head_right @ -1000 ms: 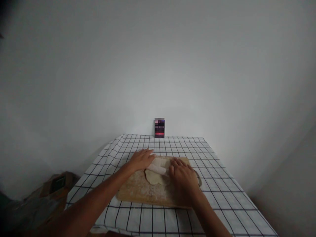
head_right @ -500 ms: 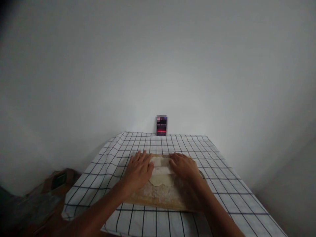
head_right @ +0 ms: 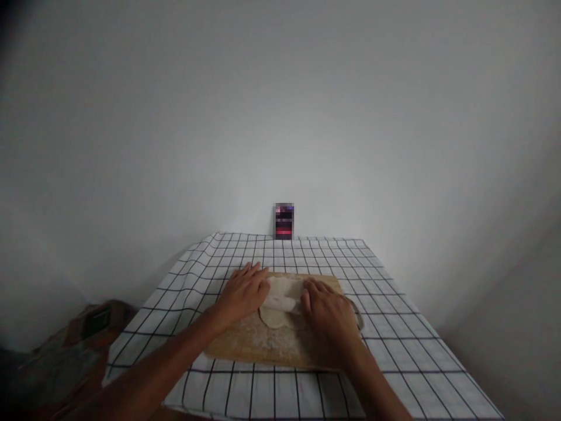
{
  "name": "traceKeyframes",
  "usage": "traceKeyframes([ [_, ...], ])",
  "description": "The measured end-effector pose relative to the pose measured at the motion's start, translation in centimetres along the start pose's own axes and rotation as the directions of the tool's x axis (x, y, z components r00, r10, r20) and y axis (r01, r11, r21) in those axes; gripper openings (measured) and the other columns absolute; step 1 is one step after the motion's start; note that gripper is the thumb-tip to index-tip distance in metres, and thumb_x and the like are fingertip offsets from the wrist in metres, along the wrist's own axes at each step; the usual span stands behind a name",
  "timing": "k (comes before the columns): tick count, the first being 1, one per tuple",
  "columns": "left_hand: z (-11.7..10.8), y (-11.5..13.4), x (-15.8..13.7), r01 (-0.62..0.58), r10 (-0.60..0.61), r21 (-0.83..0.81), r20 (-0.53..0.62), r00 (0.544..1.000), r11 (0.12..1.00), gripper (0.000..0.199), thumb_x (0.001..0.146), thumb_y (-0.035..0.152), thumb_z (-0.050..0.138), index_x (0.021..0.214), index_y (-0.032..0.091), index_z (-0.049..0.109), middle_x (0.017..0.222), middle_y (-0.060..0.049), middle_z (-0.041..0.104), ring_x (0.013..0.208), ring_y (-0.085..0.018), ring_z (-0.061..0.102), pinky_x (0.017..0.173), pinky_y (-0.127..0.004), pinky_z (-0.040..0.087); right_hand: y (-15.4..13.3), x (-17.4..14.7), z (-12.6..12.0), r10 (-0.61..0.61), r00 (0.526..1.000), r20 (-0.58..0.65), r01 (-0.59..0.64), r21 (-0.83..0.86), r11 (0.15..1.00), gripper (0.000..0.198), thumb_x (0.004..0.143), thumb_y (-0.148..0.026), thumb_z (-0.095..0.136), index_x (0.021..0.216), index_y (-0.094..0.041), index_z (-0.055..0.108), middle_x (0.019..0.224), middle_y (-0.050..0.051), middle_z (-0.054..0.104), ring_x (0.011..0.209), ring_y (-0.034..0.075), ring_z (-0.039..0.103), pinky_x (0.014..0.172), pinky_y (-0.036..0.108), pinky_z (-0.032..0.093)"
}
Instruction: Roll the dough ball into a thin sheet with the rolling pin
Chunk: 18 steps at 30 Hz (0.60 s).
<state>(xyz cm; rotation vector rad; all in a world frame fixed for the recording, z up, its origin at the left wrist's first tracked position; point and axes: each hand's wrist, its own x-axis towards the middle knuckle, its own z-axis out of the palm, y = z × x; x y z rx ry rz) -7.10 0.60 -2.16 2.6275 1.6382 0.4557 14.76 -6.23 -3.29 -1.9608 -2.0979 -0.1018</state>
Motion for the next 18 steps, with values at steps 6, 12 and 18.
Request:
traceKeyframes([
  [6,-0.1,-0.2,0.4,0.0,0.0,-0.026,0.029,1.0,1.0,0.046,0.105,0.036,0.044,0.145,0.02,0.059,0.156,-0.015,0.054,0.15,-0.039,0.041,0.121,-0.063,0.031,0.3,0.5,0.2,-0.016,1.0,0.009,0.016,-0.009,1.0,0.05,0.108,-0.029,0.027,0.138,-0.016,0.064,0.148,0.014,0.064,0.139,0.028,0.057,0.112,0.045,0.049],
  [12,0.1,-0.8,-2.1,-0.146,0.145,-0.005,-0.094,0.985,0.989,0.038,0.106,0.038,0.043,0.134,0.022,0.063,0.143,-0.011,0.064,0.138,-0.033,0.053,0.118,-0.058,0.038,0.0,-2.0,1.4,-0.011,0.998,-0.057,0.006,-0.088,0.996,0.053,0.109,-0.036,0.026,0.149,-0.02,0.057,0.158,0.012,0.054,0.148,0.032,0.048,0.115,0.057,0.044],
  [18,-0.3,-0.2,0.2,0.004,-0.007,0.041,0.068,0.998,0.999,0.049,0.107,0.039,0.041,0.148,0.017,0.056,0.156,-0.016,0.054,0.147,-0.04,0.044,0.119,-0.063,0.035,-0.2,-0.2,-0.1,-0.055,0.999,0.0,0.055,-0.063,0.997,0.051,0.107,-0.026,0.025,0.14,-0.015,0.063,0.148,0.012,0.064,0.14,0.026,0.056,0.113,0.043,0.049],
])
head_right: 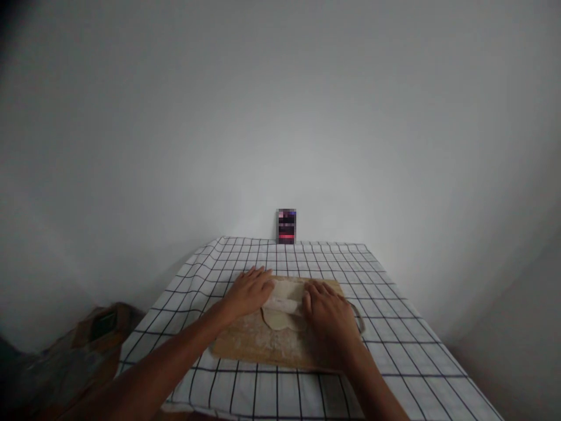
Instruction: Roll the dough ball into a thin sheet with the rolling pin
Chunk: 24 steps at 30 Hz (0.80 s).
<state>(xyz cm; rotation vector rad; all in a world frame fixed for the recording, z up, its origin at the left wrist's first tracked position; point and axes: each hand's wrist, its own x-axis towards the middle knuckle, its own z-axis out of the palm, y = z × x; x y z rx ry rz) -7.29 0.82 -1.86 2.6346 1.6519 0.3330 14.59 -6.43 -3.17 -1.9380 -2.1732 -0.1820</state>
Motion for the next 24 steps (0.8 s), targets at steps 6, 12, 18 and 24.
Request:
traceKeyframes([
  [6,1.3,-0.6,-3.0,-0.181,0.177,-0.007,-0.193,0.965,0.983,0.048,0.109,0.044,0.036,0.142,0.018,0.06,0.15,-0.013,0.061,0.142,-0.032,0.051,0.123,-0.055,0.034,-0.3,-2.2,1.5,0.053,0.996,-0.071,-0.055,-0.023,0.998,0.05,0.108,-0.034,0.028,0.145,-0.023,0.061,0.158,0.009,0.055,0.147,0.031,0.048,0.112,0.053,0.049],
  [12,0.5,-0.4,-0.1,-0.012,0.012,-0.035,-0.009,1.0,0.999,0.055,0.108,0.052,0.039,0.15,0.019,0.054,0.157,-0.015,0.053,0.148,-0.037,0.045,0.121,-0.059,0.036,-0.2,0.2,0.2,0.03,0.999,-0.045,-0.028,0.042,0.999,0.047,0.109,-0.028,0.029,0.135,-0.019,0.066,0.147,0.011,0.064,0.139,0.026,0.058,0.108,0.043,0.053],
  [18,1.1,-0.1,-2.9,-0.108,0.101,-0.027,-0.182,0.978,0.994,0.053,0.109,0.05,0.037,0.148,0.02,0.056,0.155,-0.013,0.056,0.149,-0.035,0.044,0.125,-0.062,0.029,-0.6,-2.0,1.1,0.045,0.993,-0.114,-0.043,0.015,0.999,0.046,0.108,-0.031,0.032,0.137,-0.021,0.067,0.148,0.011,0.064,0.139,0.03,0.057,0.108,0.05,0.053],
  [24,1.3,-0.3,-2.4,-0.103,0.097,-0.027,-0.151,0.984,0.994,0.057,0.108,0.055,0.036,0.152,0.022,0.052,0.158,-0.014,0.053,0.15,-0.037,0.043,0.122,-0.066,0.031,-0.4,-2.4,1.0,0.024,0.993,-0.119,-0.021,0.026,0.999,0.048,0.11,-0.033,0.028,0.134,-0.023,0.068,0.145,0.01,0.066,0.132,0.027,0.064,0.104,0.046,0.056],
])
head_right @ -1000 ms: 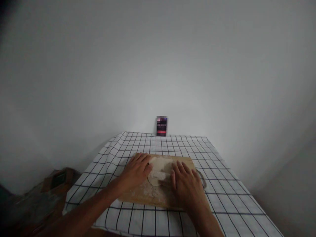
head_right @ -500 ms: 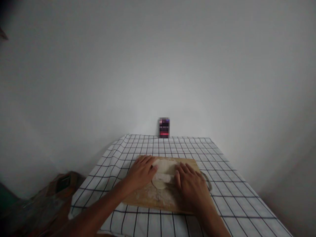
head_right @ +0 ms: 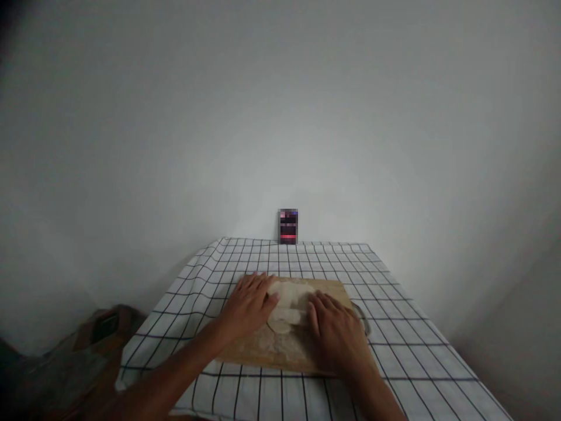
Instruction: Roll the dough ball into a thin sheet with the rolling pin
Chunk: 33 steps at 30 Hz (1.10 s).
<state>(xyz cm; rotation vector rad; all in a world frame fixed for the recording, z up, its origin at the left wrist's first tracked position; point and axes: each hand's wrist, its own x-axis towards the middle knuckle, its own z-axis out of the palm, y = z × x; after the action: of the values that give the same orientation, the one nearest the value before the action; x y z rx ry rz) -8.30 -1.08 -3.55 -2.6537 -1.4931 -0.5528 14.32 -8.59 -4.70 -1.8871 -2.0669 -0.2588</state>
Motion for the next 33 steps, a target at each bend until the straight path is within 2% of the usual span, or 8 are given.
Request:
traceKeyframes([
  [5,-0.3,-0.3,3.0,0.111,-0.106,-0.032,0.122,0.987,0.993,0.059,0.107,0.056,0.038,0.153,0.021,0.051,0.158,-0.016,0.052,0.149,-0.04,0.044,0.118,-0.065,0.037,-0.2,2.8,-1.4,0.025,0.996,0.084,-0.026,0.004,1.0,0.048,0.11,-0.03,0.025,0.132,-0.02,0.067,0.142,0.011,0.069,0.125,0.025,0.068,0.096,0.042,0.06],
  [7,-0.3,-0.1,2.2,0.084,-0.083,-0.024,0.071,0.994,0.996,0.058,0.107,0.054,0.04,0.151,0.018,0.054,0.156,-0.017,0.055,0.148,-0.039,0.045,0.12,-0.062,0.035,-0.3,2.2,-1.2,0.021,0.997,0.073,-0.02,-0.011,1.0,0.048,0.11,-0.03,0.026,0.133,-0.02,0.066,0.142,0.011,0.068,0.127,0.025,0.067,0.097,0.043,0.059],
  [11,0.1,0.3,-0.7,-0.059,0.059,-0.005,-0.084,0.995,0.998,0.053,0.108,0.052,0.038,0.144,0.019,0.059,0.151,-0.014,0.06,0.146,-0.034,0.048,0.124,-0.06,0.031,-0.2,-0.5,0.0,0.009,1.0,-0.015,-0.009,-0.016,1.0,0.049,0.109,-0.035,0.027,0.136,-0.021,0.066,0.145,0.011,0.067,0.133,0.026,0.063,0.107,0.046,0.053],
  [14,0.4,0.1,-0.7,-0.074,0.073,-0.004,-0.09,0.993,0.997,0.051,0.108,0.052,0.039,0.142,0.021,0.061,0.149,-0.013,0.062,0.143,-0.033,0.051,0.123,-0.059,0.033,0.0,-0.7,0.2,0.021,1.0,0.017,-0.022,0.021,1.0,0.05,0.109,-0.039,0.027,0.139,-0.023,0.064,0.148,0.01,0.065,0.134,0.026,0.062,0.106,0.045,0.054],
  [17,0.3,-0.4,1.8,-0.008,0.007,-0.016,-0.01,1.0,1.0,0.05,0.107,0.053,0.041,0.143,0.025,0.06,0.151,-0.012,0.061,0.143,-0.034,0.051,0.119,-0.057,0.037,0.1,1.0,-0.4,0.051,0.994,0.092,-0.057,0.056,0.997,0.05,0.11,-0.038,0.025,0.138,-0.023,0.064,0.148,0.01,0.064,0.134,0.025,0.062,0.102,0.043,0.057],
  [21,-0.1,-0.9,6.5,0.043,-0.037,-0.051,0.111,0.993,0.998,0.047,0.107,0.054,0.04,0.138,0.028,0.063,0.145,-0.009,0.065,0.138,-0.03,0.056,0.113,-0.049,0.044,0.4,3.7,-1.6,0.011,0.989,0.148,-0.026,0.099,0.995,0.049,0.111,-0.035,0.022,0.128,-0.02,0.066,0.142,0.012,0.068,0.135,0.024,0.061,0.106,0.04,0.053],
  [28,0.3,-1.1,11.6,0.094,-0.084,-0.07,0.13,0.988,0.993,0.058,0.112,0.05,0.023,0.113,0.019,0.072,0.115,-0.012,0.078,0.111,-0.027,0.072,0.093,-0.039,0.054,1.5,7.2,-2.0,0.101,0.942,0.319,-0.106,0.0,0.994,0.049,0.11,-0.039,0.02,0.11,-0.022,0.067,0.115,0.012,0.076,0.105,0.028,0.074,0.079,0.039,0.056],
  [33,0.8,-0.9,13.1,0.104,-0.093,-0.068,0.139,0.986,0.992,0.062,0.113,0.047,0.019,0.103,0.017,0.073,0.106,-0.015,0.078,0.107,-0.029,0.073,0.089,-0.039,0.054,3.1,8.6,-0.3,0.053,0.94,0.338,-0.041,-0.043,0.998,0.039,0.108,-0.029,0.029,0.11,-0.02,0.067,0.113,0.013,0.076,0.104,0.026,0.074,0.085,0.036,0.053],
])
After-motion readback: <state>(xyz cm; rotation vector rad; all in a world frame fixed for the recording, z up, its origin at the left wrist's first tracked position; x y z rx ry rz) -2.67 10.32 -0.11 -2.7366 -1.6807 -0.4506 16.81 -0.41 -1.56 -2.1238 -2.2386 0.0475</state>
